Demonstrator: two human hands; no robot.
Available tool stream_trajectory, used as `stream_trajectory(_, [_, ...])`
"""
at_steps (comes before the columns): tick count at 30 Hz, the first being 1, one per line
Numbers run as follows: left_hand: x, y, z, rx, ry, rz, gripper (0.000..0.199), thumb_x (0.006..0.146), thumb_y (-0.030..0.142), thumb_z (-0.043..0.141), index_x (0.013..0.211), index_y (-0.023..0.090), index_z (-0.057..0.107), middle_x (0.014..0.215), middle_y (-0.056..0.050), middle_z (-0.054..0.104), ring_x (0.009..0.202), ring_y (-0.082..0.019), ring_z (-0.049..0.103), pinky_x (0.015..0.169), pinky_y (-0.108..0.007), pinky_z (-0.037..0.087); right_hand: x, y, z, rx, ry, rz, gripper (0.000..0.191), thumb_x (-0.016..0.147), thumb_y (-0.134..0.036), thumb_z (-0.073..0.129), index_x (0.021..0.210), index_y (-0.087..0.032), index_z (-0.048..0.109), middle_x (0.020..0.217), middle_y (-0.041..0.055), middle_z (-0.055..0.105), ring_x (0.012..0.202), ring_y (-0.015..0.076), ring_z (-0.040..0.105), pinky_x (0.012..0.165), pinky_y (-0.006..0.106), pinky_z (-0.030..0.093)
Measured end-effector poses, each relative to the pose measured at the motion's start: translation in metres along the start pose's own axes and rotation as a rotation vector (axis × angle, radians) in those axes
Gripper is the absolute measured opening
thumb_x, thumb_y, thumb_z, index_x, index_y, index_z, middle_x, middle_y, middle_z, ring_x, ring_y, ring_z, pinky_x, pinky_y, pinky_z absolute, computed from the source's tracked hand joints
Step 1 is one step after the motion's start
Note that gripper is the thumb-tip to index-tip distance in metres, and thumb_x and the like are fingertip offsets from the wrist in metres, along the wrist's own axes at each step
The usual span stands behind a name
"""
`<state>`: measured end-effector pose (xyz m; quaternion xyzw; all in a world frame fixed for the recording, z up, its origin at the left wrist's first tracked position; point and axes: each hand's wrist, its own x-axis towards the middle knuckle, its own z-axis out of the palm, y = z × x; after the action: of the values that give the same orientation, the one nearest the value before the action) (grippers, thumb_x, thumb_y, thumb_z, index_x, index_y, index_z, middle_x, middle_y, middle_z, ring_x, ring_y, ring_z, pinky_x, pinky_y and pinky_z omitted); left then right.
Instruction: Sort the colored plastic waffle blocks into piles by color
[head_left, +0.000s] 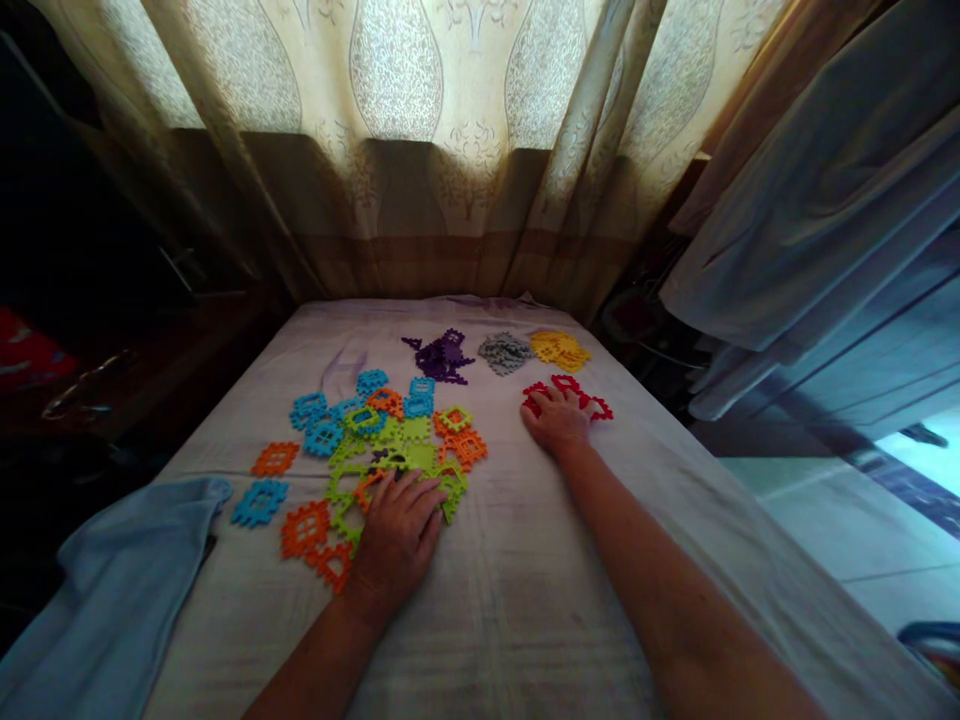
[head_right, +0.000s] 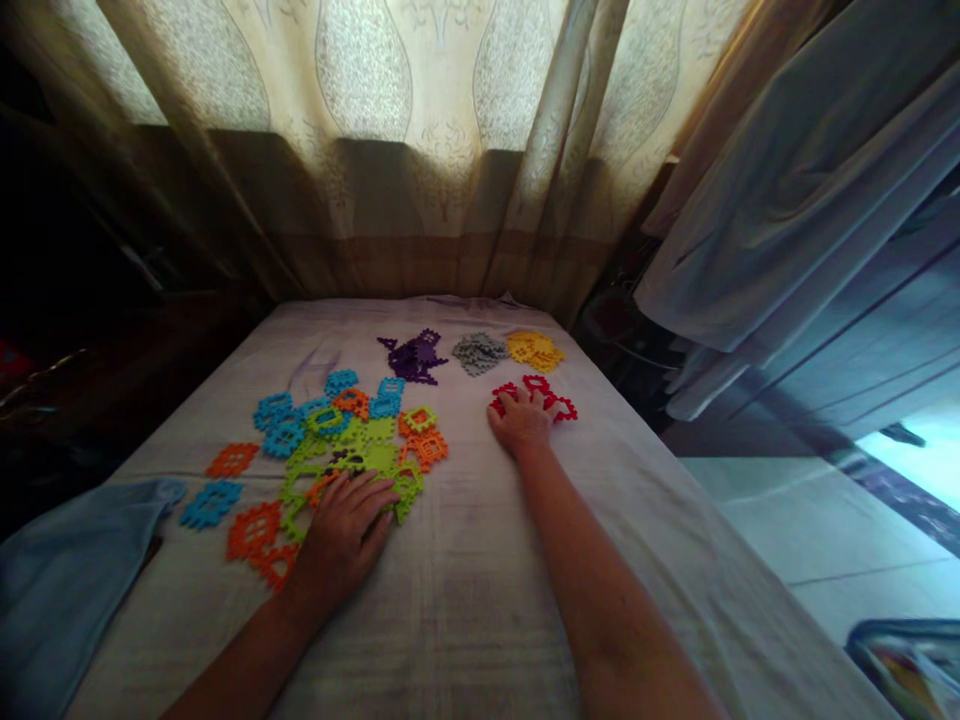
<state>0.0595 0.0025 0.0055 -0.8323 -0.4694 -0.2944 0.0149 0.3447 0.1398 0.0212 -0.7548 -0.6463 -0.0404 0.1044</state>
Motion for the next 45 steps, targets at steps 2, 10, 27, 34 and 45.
stream_trajectory(2, [-0.001, 0.000, 0.000, 0.001, 0.008, 0.001, 0.028, 0.093, 0.022, 0.047, 0.111, 0.024, 0.068, 0.116, -0.006, 0.073, 0.117, -0.026, 0.061, 0.110, -0.057, 0.039, 0.004, 0.005, 0.002, -0.002, 0.009, 0.035, 0.047, 0.092, -0.050, 0.043, 0.127, -0.028, 0.066, 0.141, 0.0120, 0.056, 0.130, 0.0383, 0.042, 0.102, 0.069, 0.027])
stream_trajectory(10, [-0.001, 0.000, 0.001, -0.018, -0.011, -0.002, 0.028, 0.094, 0.023, 0.047, 0.111, 0.026, 0.068, 0.117, -0.006, 0.072, 0.117, -0.026, 0.062, 0.110, -0.057, 0.040, 0.021, 0.036, 0.006, -0.030, 0.036, 0.173, 0.050, 0.092, -0.051, 0.040, 0.125, -0.026, 0.068, 0.138, 0.0136, 0.058, 0.125, 0.0391, 0.045, 0.101, 0.069, 0.026])
stream_trajectory(27, [-0.002, -0.001, 0.002, -0.034, -0.033, -0.010, 0.026, 0.094, 0.023, 0.047, 0.109, 0.026, 0.069, 0.117, -0.005, 0.072, 0.118, -0.026, 0.061, 0.110, -0.057, 0.040, 0.039, 0.068, 0.014, -0.012, 0.156, 0.069, 0.049, 0.091, -0.048, 0.047, 0.125, -0.017, 0.064, 0.139, 0.0157, 0.056, 0.127, 0.0312, 0.045, 0.109, 0.060, 0.020])
stream_trajectory(34, [0.000, 0.002, 0.000, -0.043, -0.059, -0.026, 0.026, 0.093, 0.021, 0.049, 0.108, 0.025, 0.070, 0.116, -0.006, 0.072, 0.119, -0.025, 0.060, 0.112, -0.056, 0.038, 0.020, 0.064, 0.016, -0.003, 0.309, -0.038, 0.042, 0.093, -0.040, 0.044, 0.120, -0.016, 0.066, 0.136, 0.0148, 0.059, 0.128, 0.0304, 0.044, 0.112, 0.054, 0.019])
stream_trajectory(45, [0.008, 0.006, -0.004, -0.008, -0.086, 0.037, 0.021, 0.093, 0.021, 0.052, 0.106, 0.022, 0.068, 0.112, -0.007, 0.072, 0.108, -0.022, 0.063, 0.111, -0.051, 0.037, -0.038, 0.006, 0.004, 0.069, 0.170, -0.206, 0.041, 0.093, -0.034, 0.046, 0.123, -0.014, 0.066, 0.136, 0.0154, 0.060, 0.128, 0.0289, 0.049, 0.108, 0.043, 0.032])
